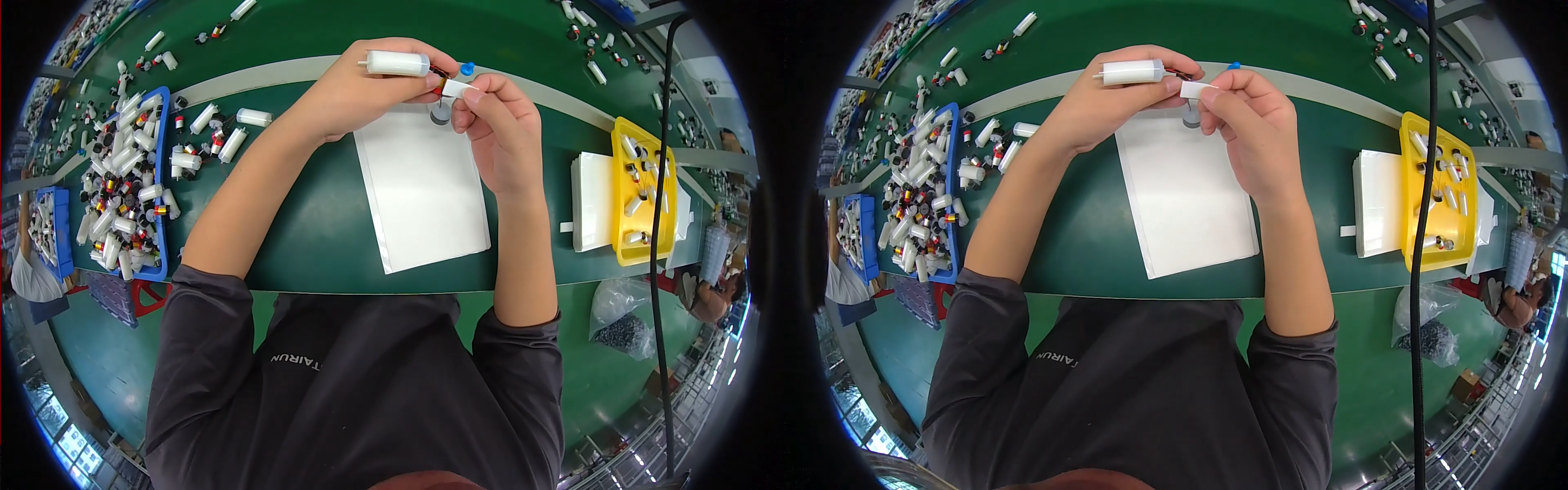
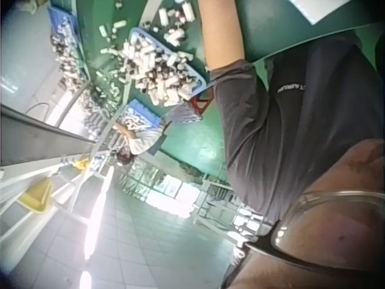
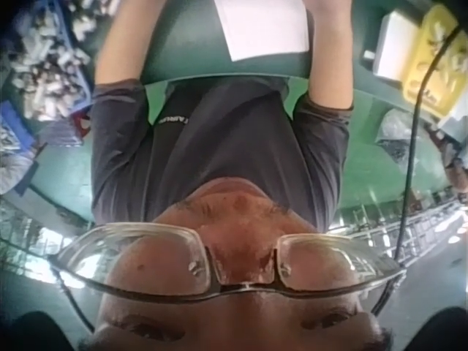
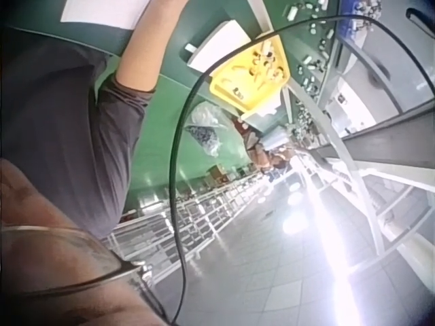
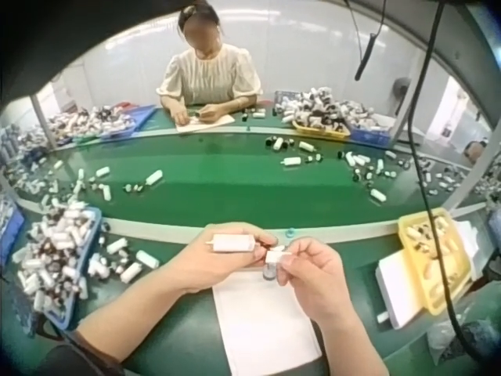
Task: The person assembles small plastic components by hand on a production line.
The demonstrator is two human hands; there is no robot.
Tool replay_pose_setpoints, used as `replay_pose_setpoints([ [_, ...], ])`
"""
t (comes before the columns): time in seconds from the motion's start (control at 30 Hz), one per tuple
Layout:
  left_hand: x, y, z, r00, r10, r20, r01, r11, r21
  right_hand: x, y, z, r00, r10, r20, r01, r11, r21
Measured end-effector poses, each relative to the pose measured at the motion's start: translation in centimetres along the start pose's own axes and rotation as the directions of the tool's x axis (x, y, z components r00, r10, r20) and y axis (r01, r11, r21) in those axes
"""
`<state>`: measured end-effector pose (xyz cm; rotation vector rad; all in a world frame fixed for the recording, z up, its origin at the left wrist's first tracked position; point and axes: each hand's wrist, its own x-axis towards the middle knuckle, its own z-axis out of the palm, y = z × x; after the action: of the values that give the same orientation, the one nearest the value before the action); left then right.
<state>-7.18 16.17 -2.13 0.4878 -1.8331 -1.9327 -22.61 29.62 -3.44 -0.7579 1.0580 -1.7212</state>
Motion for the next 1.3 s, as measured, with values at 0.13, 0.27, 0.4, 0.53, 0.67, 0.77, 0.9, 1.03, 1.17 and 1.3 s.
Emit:
replay_pose_setpoints([
  [0.13,0.0,-0.3,0.0,0.998,0.027,0.058,-0.031,0.996,0.079,0.1,0.0,0.0,0.999,0.028,-0.019,-0.029,0.996,-0.088],
  [0.27,-0.1,-0.2,0.1,0.999,0.013,0.046,-0.017,0.995,0.095,0.1,0.3,0.3,0.999,0.019,-0.049,-0.026,0.989,-0.143],
  [0.4,-0.2,0.0,0.2,0.999,-0.014,0.040,0.010,0.995,0.098,0.0,0.9,0.8,0.995,-0.022,-0.097,0.003,0.981,-0.196],
  [0.53,-0.1,-0.1,-0.1,0.999,-0.003,0.047,-0.001,0.997,0.082,-0.1,1.5,1.3,0.981,-0.096,-0.166,0.061,0.977,-0.205],
  [0.67,-0.2,0.1,0.1,0.999,-0.019,0.046,0.015,0.997,0.072,-0.4,1.8,1.4,0.976,-0.137,-0.170,0.095,0.968,-0.233],
  [0.77,-0.2,0.2,0.3,0.998,-0.056,0.030,0.054,0.997,0.056,-0.5,1.7,1.6,0.970,-0.151,-0.193,0.096,0.958,-0.270],
  [0.9,-0.2,-0.2,-0.1,0.999,-0.010,0.052,0.009,1.000,0.014,-0.6,1.1,1.7,0.977,-0.117,-0.178,0.056,0.947,-0.316],
  [1.03,-0.2,-0.3,0.2,1.000,0.003,0.019,-0.002,0.999,-0.037,-0.4,0.1,1.7,0.988,-0.023,-0.154,-0.017,0.967,-0.253],
  [1.17,-0.1,-1.1,0.3,1.000,-0.013,0.014,0.014,0.992,-0.129,0.0,1.0,1.0,0.990,0.107,-0.093,-0.108,0.994,-0.001],
  [1.3,0.2,-1.3,0.4,1.000,0.023,0.014,-0.020,0.987,-0.161,0.1,1.2,1.3,0.997,0.039,-0.073,-0.036,0.999,0.040],
])
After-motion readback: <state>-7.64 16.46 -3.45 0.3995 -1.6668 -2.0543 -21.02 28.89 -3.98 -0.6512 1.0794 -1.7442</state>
